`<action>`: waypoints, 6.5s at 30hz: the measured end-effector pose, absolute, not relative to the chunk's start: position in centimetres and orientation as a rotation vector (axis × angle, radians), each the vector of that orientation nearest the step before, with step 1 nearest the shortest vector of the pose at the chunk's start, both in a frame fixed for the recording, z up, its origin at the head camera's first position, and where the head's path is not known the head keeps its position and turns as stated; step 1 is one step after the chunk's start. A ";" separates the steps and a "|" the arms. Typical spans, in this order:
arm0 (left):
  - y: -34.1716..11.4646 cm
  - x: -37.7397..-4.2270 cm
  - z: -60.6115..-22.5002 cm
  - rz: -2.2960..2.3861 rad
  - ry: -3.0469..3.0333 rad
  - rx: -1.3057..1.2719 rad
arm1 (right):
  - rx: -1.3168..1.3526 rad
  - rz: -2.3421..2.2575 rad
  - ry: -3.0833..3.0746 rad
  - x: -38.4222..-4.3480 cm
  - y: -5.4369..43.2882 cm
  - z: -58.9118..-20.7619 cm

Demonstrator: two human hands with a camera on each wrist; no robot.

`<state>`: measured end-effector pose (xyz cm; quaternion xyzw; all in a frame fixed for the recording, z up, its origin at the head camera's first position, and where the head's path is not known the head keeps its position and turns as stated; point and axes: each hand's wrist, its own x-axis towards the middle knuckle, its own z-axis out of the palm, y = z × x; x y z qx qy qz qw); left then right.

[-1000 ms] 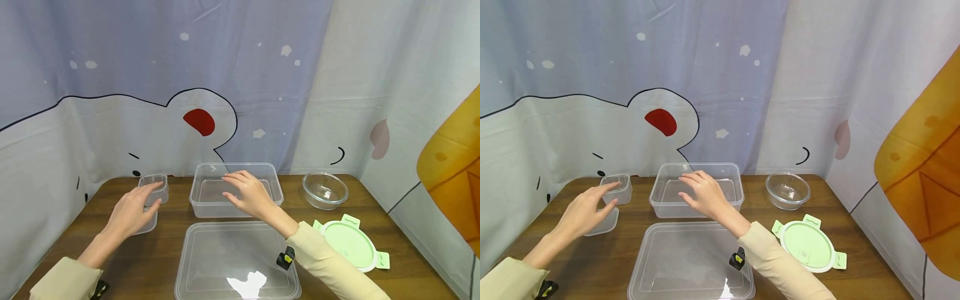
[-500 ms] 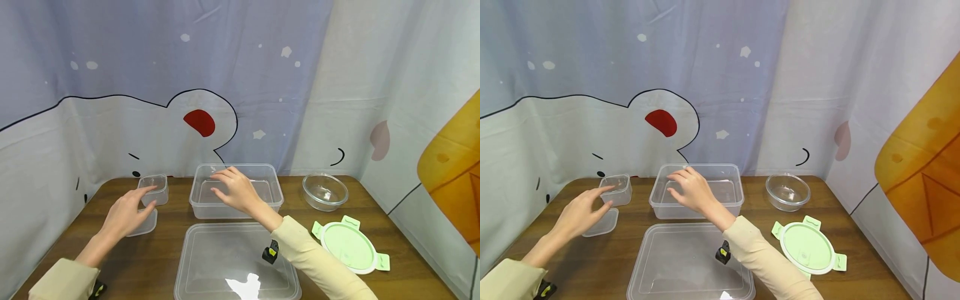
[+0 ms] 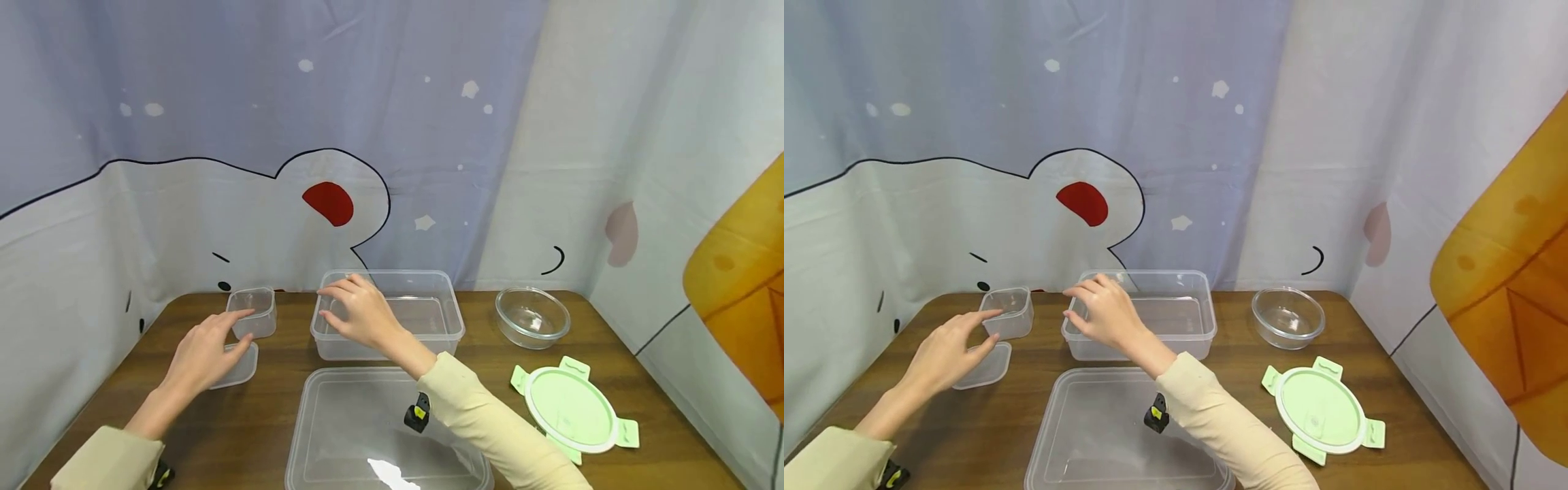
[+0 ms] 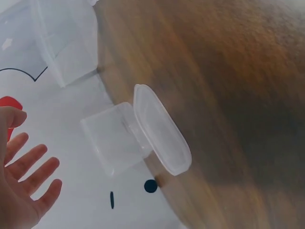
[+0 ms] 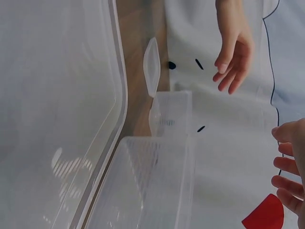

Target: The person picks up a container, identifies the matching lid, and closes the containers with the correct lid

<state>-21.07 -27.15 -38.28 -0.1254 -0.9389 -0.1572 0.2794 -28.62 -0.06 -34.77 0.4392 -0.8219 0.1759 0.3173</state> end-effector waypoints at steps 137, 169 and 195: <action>-35.8 -30.9 -43.4 -1.409 -2.862 -0.218 | 0.899 0.473 -3.049 -30.1 -16.8 -42.7; -35.2 -30.5 -43.5 -1.390 -2.876 -0.210 | 0.922 0.274 -3.130 -29.8 -16.4 -42.7; -35.3 -28.6 -44.7 -1.476 -2.862 -0.135 | 0.954 0.322 -3.173 -28.3 -15.1 -41.8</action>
